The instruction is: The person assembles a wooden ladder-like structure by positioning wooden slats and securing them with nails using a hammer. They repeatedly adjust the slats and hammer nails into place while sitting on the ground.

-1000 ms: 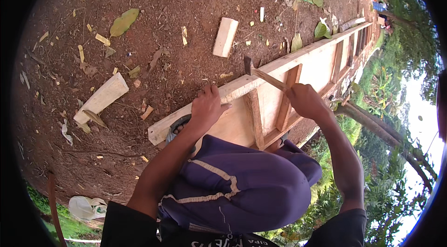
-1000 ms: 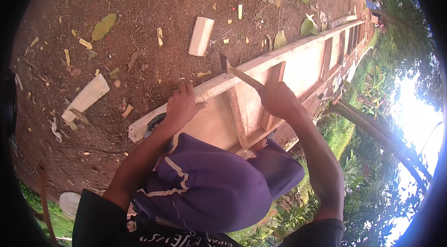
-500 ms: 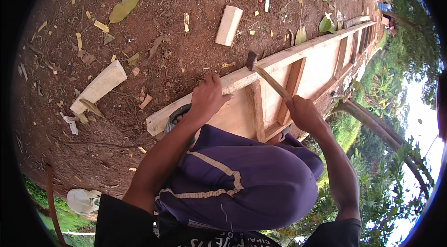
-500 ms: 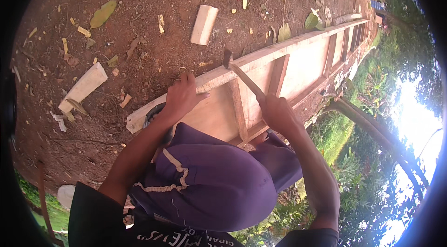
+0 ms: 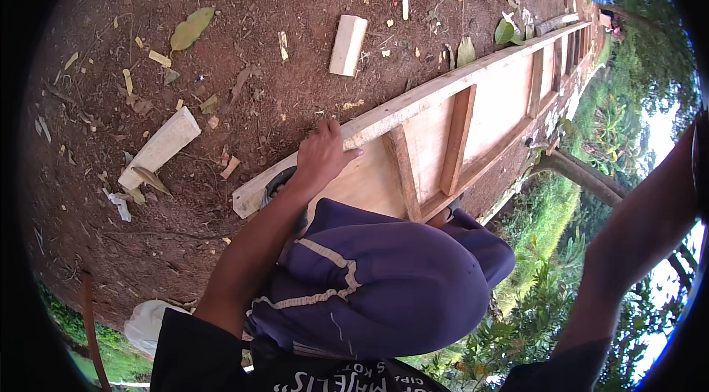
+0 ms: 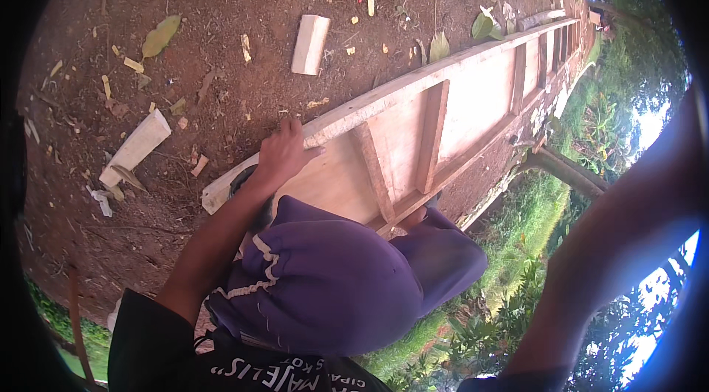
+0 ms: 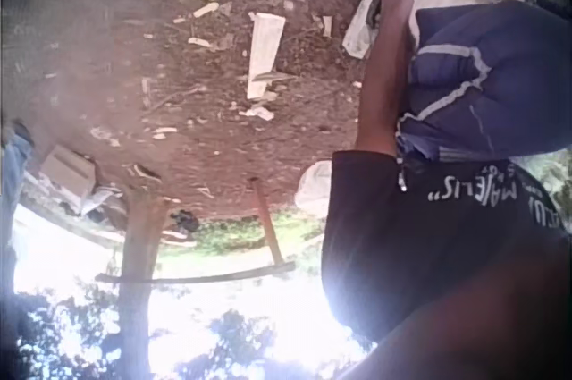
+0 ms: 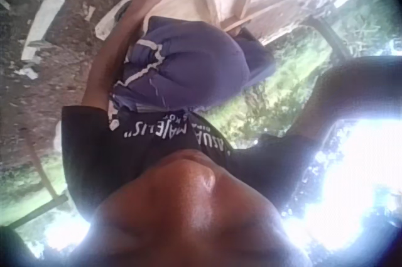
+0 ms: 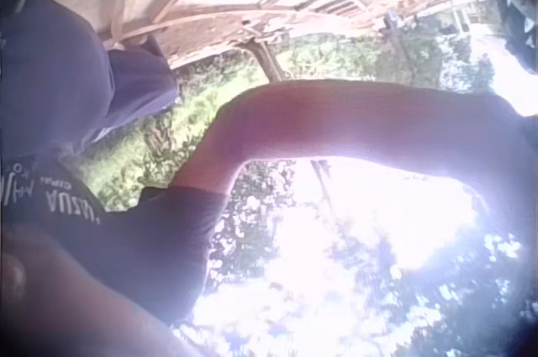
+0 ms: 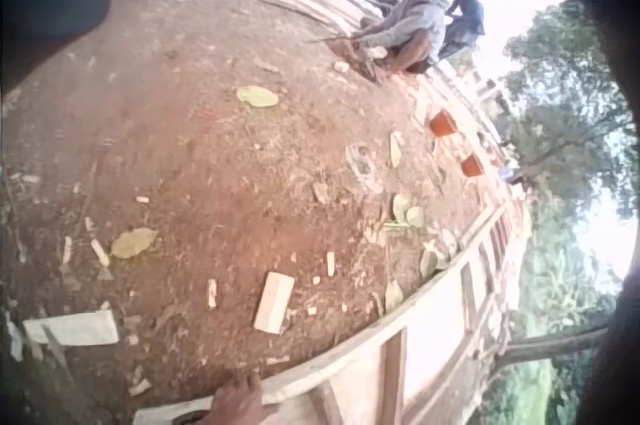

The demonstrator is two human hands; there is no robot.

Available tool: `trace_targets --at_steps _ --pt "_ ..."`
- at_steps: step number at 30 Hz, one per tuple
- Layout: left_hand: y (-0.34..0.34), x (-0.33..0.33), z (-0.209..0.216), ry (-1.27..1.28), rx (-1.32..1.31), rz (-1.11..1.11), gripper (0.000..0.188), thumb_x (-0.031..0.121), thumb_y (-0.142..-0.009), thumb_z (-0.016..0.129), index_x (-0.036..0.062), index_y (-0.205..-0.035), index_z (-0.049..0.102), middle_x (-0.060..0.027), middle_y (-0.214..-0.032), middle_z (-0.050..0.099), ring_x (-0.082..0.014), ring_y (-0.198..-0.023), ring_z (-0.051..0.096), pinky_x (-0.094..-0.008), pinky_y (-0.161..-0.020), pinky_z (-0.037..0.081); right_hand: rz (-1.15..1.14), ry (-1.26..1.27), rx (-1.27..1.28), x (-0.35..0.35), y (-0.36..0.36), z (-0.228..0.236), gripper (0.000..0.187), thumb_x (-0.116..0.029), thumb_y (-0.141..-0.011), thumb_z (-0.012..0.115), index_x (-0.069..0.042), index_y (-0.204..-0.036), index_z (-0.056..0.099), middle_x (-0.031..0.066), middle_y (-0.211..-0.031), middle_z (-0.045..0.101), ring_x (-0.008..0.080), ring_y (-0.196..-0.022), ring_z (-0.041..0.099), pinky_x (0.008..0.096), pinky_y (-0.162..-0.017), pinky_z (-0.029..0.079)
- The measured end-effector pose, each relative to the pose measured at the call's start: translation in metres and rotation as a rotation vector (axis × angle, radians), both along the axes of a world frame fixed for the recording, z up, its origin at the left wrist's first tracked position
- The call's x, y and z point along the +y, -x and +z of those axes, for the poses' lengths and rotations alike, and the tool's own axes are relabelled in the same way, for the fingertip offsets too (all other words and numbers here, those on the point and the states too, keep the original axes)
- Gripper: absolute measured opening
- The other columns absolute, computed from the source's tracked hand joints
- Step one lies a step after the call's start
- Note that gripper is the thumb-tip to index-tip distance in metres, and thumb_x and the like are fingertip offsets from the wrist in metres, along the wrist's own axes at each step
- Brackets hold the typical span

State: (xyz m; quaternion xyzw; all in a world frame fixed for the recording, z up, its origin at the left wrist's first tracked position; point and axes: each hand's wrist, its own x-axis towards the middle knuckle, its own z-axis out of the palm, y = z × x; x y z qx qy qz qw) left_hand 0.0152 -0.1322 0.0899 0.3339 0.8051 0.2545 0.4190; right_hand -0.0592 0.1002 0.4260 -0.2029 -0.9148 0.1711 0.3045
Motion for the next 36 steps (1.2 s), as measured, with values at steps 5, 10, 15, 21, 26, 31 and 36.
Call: trace_targets --at_steps 5,10,15,21,26,31,36 --pt "-0.003 0.004 0.003 0.025 -0.045 0.016 0.084 0.058 -0.080 0.077 -0.0080 -0.124 0.049 -0.0242 -0.114 0.060 -0.0406 -0.098 0.069 -0.0486 -0.079 0.059 0.187 -0.072 -1.250 -0.039 -0.271 -0.148 0.021 -0.022 -0.097 0.053 -0.005 -0.108 0.058 0.0172 -0.088 0.062 0.0353 -0.080 0.065 0.0480 -0.077 0.052" --pt "-0.001 -0.007 0.007 0.076 -0.091 0.029 0.085 0.058 -0.078 0.079 -0.0074 -0.125 0.050 -0.0238 -0.114 0.060 -0.0393 -0.099 0.070 -0.0476 -0.080 0.059 -0.445 0.560 -1.145 -0.051 -0.161 -0.092 0.031 -0.023 -0.103 0.042 0.002 -0.107 0.061 0.0176 -0.086 0.061 0.0296 -0.077 0.064 0.0426 -0.074 0.050" --pt "-0.003 0.006 0.007 0.052 -0.032 0.020 0.086 0.058 -0.078 0.079 -0.0073 -0.125 0.050 -0.0220 -0.111 0.062 -0.0391 -0.099 0.069 -0.0482 -0.080 0.059 -0.349 1.061 -0.368 -0.120 -0.205 -0.133 0.010 -0.010 -0.101 0.051 -0.001 -0.106 0.050 0.0091 -0.079 0.059 0.0177 -0.070 0.058 0.0356 -0.069 0.051" --pt "0.000 0.000 0.008 0.060 0.000 -0.013 0.080 0.057 -0.079 0.078 -0.0066 -0.120 0.053 -0.0216 -0.116 0.060 -0.0363 -0.091 0.071 -0.0425 -0.075 0.061 -0.432 1.089 -0.085 -0.094 -0.151 -0.143 0.011 0.000 -0.094 0.058 -0.002 -0.099 0.047 0.0035 -0.062 0.052 0.0116 -0.049 0.050 0.0268 -0.047 0.042" --pt "-0.005 -0.003 0.003 0.028 0.042 0.011 0.077 0.058 -0.079 0.078 -0.0056 -0.116 0.055 -0.0211 -0.113 0.060 -0.0358 -0.091 0.071 -0.0426 -0.073 0.061 -0.401 0.832 -0.743 -0.052 -0.101 -0.121 0.028 -0.013 -0.092 0.063 0.005 -0.112 0.055 0.0066 -0.071 0.059 0.0127 -0.054 0.057 0.0286 -0.047 0.046" --pt "-0.002 0.002 0.005 0.035 0.001 -0.021 0.084 0.059 -0.078 0.078 -0.0082 -0.122 0.052 -0.0218 -0.114 0.061 -0.0367 -0.092 0.072 -0.0440 -0.072 0.061 -0.079 0.539 -1.671 -0.024 -0.108 -0.151 0.025 -0.017 -0.100 0.052 0.004 -0.101 0.065 0.0202 -0.090 0.063 0.0306 -0.071 0.073 0.0427 -0.060 0.058" --pt "0.001 -0.001 0.004 0.028 -0.023 0.001 0.086 0.057 -0.078 0.078 -0.0090 -0.125 0.051 -0.0228 -0.115 0.061 -0.0364 -0.094 0.071 -0.0438 -0.074 0.061 -0.135 0.490 -1.306 0.006 -0.037 -0.108 0.036 -0.037 -0.104 0.054 -0.002 -0.109 0.063 0.0013 -0.069 0.055 0.0094 -0.055 0.054 0.0276 -0.048 0.047"
